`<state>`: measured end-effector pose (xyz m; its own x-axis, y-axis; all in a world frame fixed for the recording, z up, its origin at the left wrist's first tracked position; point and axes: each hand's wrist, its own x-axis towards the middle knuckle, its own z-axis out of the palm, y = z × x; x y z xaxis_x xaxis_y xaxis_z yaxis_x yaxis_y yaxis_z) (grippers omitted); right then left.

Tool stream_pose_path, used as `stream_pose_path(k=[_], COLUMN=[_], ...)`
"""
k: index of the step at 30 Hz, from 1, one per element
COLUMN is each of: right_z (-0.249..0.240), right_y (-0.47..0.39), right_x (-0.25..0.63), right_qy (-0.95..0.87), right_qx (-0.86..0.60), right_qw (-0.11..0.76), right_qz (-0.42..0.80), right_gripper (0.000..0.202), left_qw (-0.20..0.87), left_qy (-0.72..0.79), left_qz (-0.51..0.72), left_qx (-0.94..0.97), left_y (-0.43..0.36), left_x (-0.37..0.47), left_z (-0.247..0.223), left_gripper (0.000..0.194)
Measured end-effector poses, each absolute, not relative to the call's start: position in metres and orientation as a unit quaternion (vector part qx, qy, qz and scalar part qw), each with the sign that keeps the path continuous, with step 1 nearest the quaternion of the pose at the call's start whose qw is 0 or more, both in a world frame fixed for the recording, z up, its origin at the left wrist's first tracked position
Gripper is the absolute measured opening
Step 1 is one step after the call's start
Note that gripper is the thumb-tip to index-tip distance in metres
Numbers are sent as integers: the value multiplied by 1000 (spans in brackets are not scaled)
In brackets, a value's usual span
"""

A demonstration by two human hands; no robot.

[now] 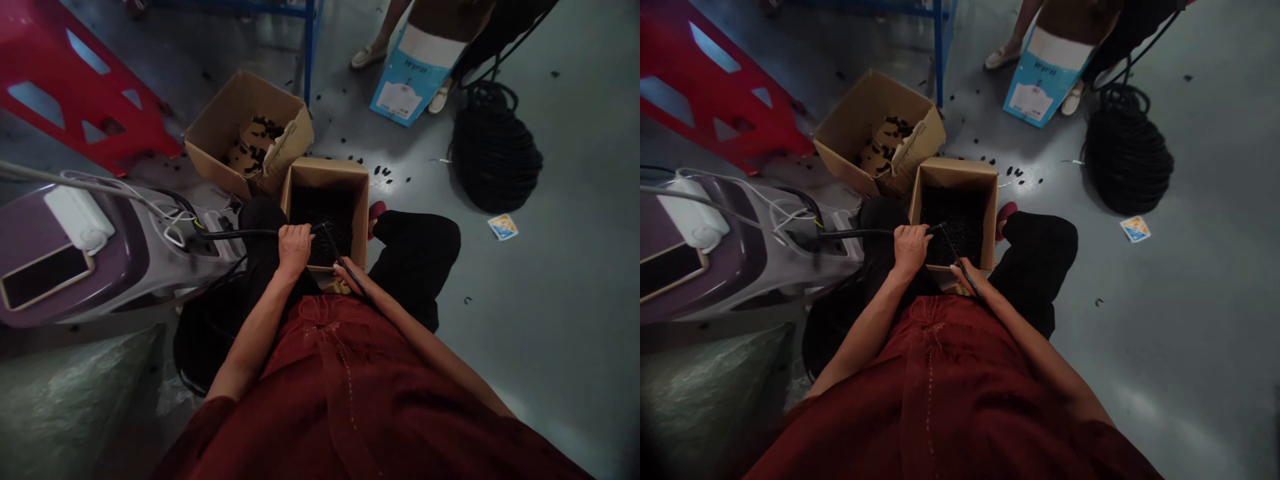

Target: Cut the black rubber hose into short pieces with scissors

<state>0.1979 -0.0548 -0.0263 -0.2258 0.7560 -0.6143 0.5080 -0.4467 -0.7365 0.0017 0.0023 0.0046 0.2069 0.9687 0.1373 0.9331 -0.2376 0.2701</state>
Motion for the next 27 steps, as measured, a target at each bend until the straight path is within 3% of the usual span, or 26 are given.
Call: stream_pose_path(k=[27], right_z=[-20], right_y=[-40], right_x=[178], right_qy=[-518], right_qx=[-597], right_qw=[150], right_qz=[594], right_gripper=[30], left_qw=[59], left_qy=[590], left_qz=[126], left_qx=[795], left_y=[-2], left_x=[4], left_z=[9], left_gripper=[21])
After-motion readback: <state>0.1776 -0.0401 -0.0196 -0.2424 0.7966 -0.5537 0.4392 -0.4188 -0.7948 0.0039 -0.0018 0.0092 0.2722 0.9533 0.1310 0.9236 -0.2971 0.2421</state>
